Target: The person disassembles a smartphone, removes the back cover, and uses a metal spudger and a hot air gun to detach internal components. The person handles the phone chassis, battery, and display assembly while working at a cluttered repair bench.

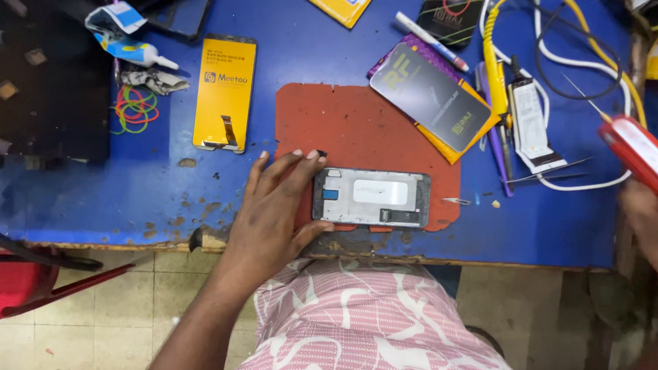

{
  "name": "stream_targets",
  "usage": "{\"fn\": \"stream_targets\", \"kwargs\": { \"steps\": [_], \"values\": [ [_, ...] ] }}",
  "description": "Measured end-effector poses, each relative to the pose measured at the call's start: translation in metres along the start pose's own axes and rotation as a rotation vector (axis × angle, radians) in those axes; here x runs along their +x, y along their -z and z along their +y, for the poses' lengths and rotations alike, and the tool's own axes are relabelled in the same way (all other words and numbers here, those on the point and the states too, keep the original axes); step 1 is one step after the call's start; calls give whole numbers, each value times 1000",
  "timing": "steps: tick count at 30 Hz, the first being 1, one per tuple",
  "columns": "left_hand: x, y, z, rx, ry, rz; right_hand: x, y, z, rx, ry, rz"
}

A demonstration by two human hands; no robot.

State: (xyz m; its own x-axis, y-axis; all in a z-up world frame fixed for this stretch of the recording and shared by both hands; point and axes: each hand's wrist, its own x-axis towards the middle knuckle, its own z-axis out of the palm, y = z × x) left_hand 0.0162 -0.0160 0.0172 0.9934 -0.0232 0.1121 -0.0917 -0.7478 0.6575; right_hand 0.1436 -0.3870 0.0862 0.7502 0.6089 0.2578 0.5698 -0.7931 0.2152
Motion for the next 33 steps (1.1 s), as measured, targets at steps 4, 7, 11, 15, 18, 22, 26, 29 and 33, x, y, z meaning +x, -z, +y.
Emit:
{"fn": "stream_targets", "kwargs": {
  "steps": [4,7,11,15,18,22,26,29,33],
  "values": [
    [0,-1,-4,-14,-3,-32,-5,6,-38,526,-138,-253],
    [-1,0,-8,-27,-52,-23,1,-1,-55,852,-307,-413],
    [-4,3,-11,-99,-56,-54,-4,-10,-68,1092,-467,-486],
    [-11,-4,-19,-41,-253,143,-9,-6,-70,1156,-511,-482],
    [-23,-16,-21,-130,-270,339,-6,9,-82,1139,-454,-496],
    [-40,-20,-22,-107,-373,338,18,20,-99,839,-218,-491],
    [-42,-20,-12,12,-427,226,42,19,-120,421,30,-382],
    [-34,-19,-6,85,-436,200,53,21,-134,239,102,-312],
    [-22,-21,-4,175,-398,165,59,19,-148,169,182,-247]
  ]
}}
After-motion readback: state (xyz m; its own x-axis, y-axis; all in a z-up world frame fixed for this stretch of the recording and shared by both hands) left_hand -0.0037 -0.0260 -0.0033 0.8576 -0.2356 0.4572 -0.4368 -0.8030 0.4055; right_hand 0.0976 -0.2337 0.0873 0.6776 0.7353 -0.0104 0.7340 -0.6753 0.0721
